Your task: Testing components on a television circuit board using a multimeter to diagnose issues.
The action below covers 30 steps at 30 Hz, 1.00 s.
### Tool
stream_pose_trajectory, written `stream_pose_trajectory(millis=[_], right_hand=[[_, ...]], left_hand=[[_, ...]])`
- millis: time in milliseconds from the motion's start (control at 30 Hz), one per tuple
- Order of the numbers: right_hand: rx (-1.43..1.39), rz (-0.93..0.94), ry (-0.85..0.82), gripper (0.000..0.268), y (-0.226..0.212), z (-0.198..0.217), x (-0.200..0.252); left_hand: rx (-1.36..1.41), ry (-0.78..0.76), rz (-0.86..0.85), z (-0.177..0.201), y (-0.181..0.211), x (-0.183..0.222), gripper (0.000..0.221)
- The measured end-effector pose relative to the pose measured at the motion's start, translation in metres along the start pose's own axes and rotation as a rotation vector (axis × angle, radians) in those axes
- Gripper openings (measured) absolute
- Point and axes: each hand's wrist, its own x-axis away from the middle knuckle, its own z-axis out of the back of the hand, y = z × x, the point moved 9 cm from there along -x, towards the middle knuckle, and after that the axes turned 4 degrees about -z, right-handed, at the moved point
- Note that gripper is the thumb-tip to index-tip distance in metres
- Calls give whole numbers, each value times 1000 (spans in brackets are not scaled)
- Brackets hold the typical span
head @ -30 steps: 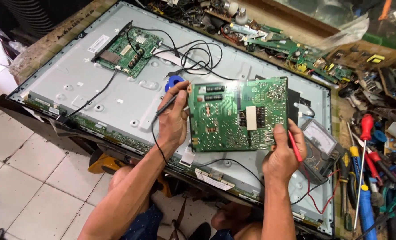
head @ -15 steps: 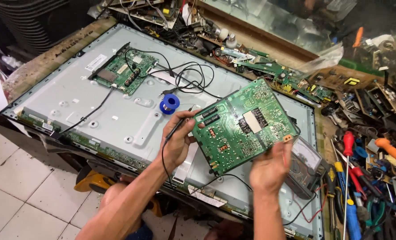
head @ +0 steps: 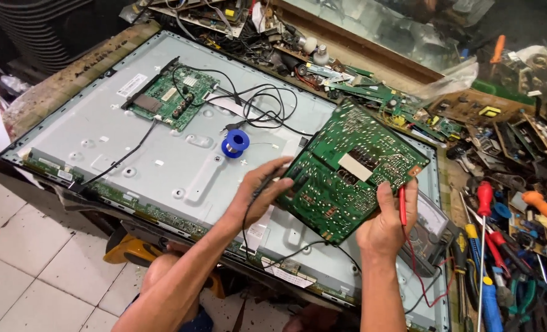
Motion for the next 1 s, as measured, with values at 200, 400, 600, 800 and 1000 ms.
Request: stream_pose_trajectory(millis=[200, 400, 600, 800, 1000], right_hand=[[158, 127, -165, 47, -15, -39, 0], [107, -135, -202, 49, 36, -26, 15], [273, -54, -252, 61, 20, -44, 34], [345, -33, -235, 60, 21, -36, 39], [379, 11, -255, 60, 11, -43, 42]], left_hand=[[105, 3, -35, -4, -13, 2, 38], [135, 88, -69, 2, 5, -1, 43], [149, 88, -94, 10, -4, -8, 43], [-137, -20, -91, 11, -4, -4, 46], [-419, -20, -91, 10, 6, 0, 49]])
